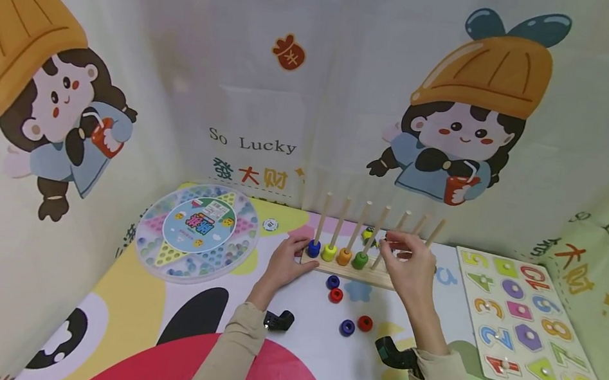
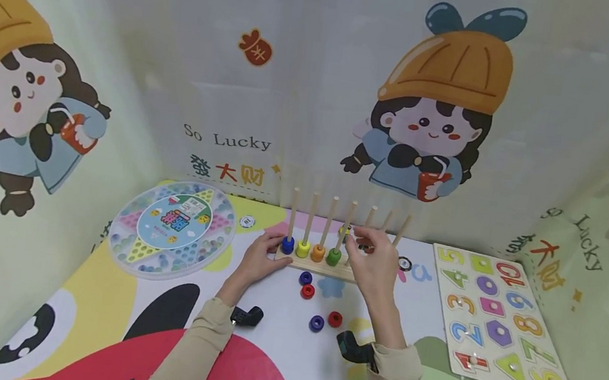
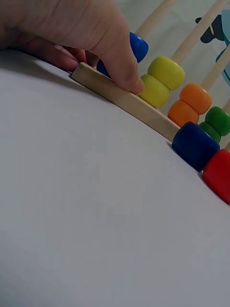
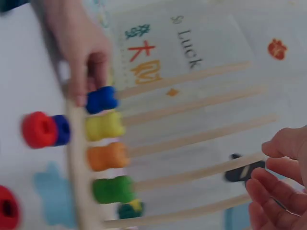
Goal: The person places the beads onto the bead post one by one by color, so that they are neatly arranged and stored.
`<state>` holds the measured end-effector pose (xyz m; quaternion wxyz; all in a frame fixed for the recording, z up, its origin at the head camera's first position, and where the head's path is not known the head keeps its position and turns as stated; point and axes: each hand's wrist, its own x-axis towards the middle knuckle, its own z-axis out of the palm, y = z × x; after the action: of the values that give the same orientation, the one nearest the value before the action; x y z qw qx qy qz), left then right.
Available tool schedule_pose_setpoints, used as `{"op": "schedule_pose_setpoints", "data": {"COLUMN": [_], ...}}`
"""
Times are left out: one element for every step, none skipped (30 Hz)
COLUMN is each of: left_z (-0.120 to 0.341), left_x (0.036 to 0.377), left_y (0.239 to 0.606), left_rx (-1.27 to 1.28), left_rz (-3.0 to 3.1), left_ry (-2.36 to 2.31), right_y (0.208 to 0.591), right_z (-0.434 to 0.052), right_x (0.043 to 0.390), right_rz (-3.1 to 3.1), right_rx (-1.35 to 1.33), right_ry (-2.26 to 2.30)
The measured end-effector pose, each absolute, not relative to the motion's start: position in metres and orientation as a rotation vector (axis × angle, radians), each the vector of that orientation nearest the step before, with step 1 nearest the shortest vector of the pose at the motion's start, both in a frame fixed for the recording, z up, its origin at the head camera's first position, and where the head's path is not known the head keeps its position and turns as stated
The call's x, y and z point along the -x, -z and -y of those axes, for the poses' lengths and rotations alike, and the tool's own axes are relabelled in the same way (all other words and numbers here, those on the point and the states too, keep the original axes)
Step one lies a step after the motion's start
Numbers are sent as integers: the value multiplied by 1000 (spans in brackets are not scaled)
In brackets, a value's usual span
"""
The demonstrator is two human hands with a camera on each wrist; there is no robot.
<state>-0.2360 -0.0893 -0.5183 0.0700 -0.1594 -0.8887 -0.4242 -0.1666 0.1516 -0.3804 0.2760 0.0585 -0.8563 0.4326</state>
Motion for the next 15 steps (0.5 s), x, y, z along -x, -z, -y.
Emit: {"op": "schedule_pose_setpoints", "data": {"left_z": [90,90,90,91,91,91,91,91,91,91,91,90,90,90,89], "left_x": [236,236,236,236,236,236,236,236,237,237,237,237,238,238,238], "left_y": [519,519,520,520,521,521,521,521,522,522,522,522,522,521,521], "left_rx": [474,470,463,460,457,450,447,444,446,448,449,451,456,461,467], "left_rz": [2680,2682,2688,2691,2692,2696,2697,2698,2696,2692,2690,2689,2686,2682,2679], "left_ry": [1271,1272,1271,1271,1271,1275,1279,1287,1288,1292,1293,1291,1285,1286,1281], "right_y": [387,394,401,408,415,421,426,432,438,443,448,453,457,462,466], "right_z": [-152,-153,-153,-152,-152,-151,-149,-148,-146,-144,-141,-139,-137,-134,-132], "right_x": [166,165,164,163,162,160,159,157,156,154,152,150,149,147,146], "right_rz": [2330,2362,2395,2427,2464,2500,2533,2562,2591,2620,2649,2674,2696,2722,2744], "right_rx": [-148,-140,-132,-129,-127,-127,-135,-149,-163,-173,-176,-178,-180,-171,-157], "right_ry": [-1179,-1197,-1213,-1233,-1241,-1253,-1261,-1266,-1266,-1267,-1270,-1273,-1268,-1257,-1250]}}
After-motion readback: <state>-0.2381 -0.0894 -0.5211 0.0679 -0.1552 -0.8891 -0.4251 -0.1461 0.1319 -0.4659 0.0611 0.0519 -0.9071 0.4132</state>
